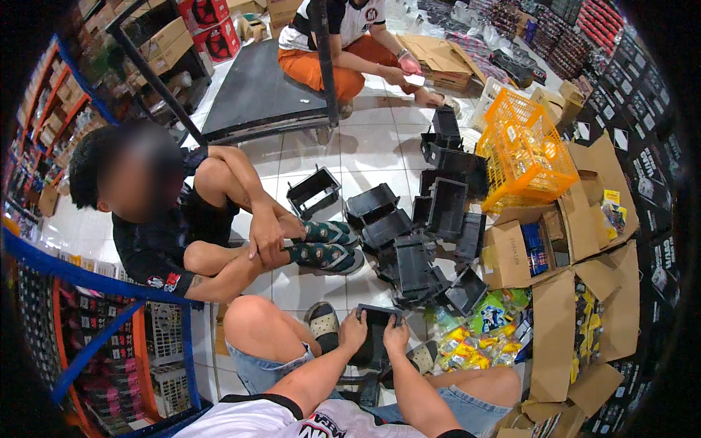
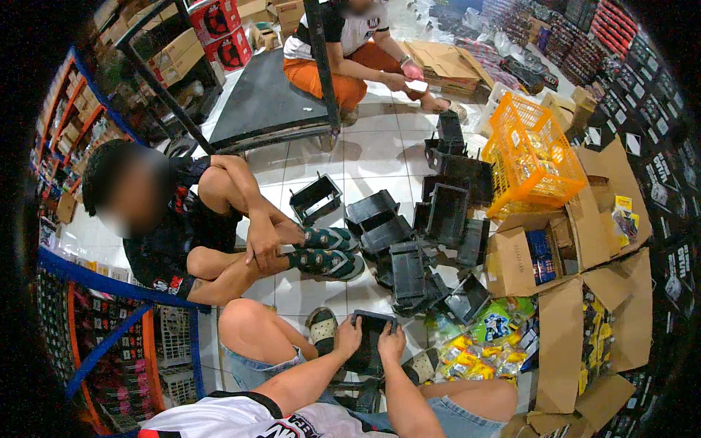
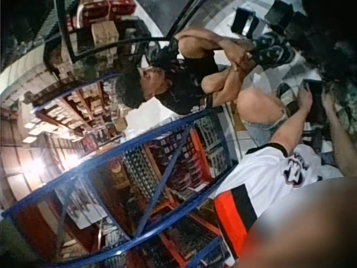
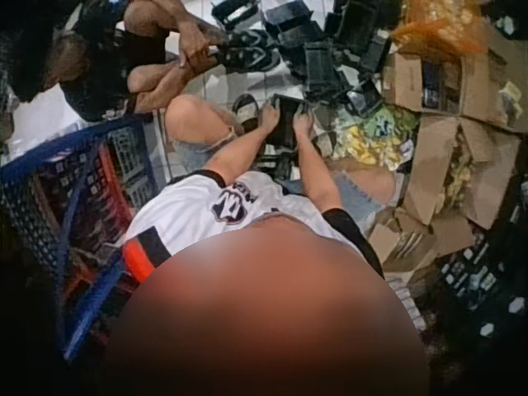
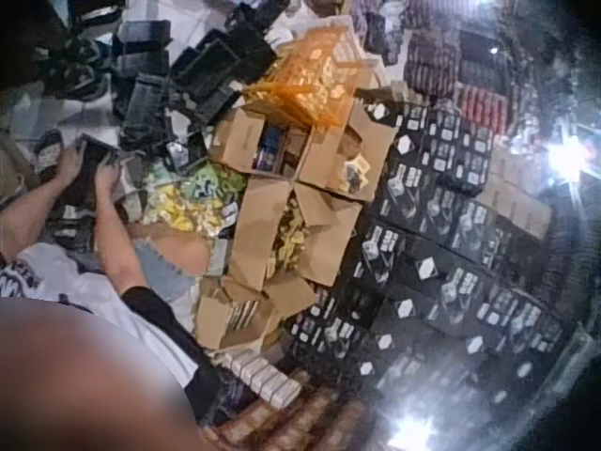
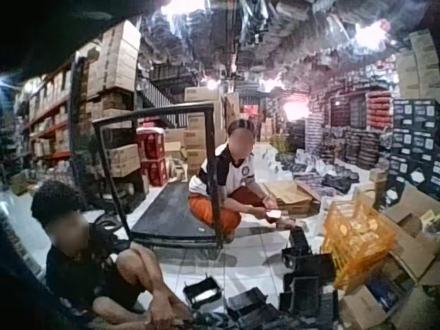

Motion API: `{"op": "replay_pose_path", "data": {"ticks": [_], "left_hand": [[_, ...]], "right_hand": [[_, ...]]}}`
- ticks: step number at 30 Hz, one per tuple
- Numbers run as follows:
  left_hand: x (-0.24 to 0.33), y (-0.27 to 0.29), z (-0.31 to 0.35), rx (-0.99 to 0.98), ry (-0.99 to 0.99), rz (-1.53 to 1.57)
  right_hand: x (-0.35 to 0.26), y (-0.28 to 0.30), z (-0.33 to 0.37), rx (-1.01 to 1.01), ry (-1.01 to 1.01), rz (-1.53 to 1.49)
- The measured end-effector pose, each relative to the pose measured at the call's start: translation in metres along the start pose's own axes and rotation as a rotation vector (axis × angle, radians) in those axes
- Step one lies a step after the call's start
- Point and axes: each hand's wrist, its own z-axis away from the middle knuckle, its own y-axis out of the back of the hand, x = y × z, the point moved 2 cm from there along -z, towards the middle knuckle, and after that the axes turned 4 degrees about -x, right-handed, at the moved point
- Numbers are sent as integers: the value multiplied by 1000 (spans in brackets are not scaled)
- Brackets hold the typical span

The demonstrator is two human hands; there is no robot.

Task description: The person sits on the floor and assembles black plastic trays by snapping them together. They then place small yellow packaged items into the assembled trays.

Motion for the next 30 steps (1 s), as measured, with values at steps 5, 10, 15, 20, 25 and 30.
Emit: {"op": "replay_pose_path", "data": {"ticks": [5,10,15,20,25,30], "left_hand": [[1,-2,0,25,1,-20],[2,-2,-3,86,-34,-49],[-5,-1,-2,-59,5,-3],[-15,-7,38,300,-220,-179],[-1,-22,74,400,-642,-276],[6,-47,85,10,-976,-484]], "right_hand": [[11,-12,-5,59,33,37],[9,-9,-7,43,29,27],[-5,12,10,126,260,-6],[-8,33,31,118,389,70],[-11,60,27,89,373,188],[-16,73,25,-54,321,390]]}}
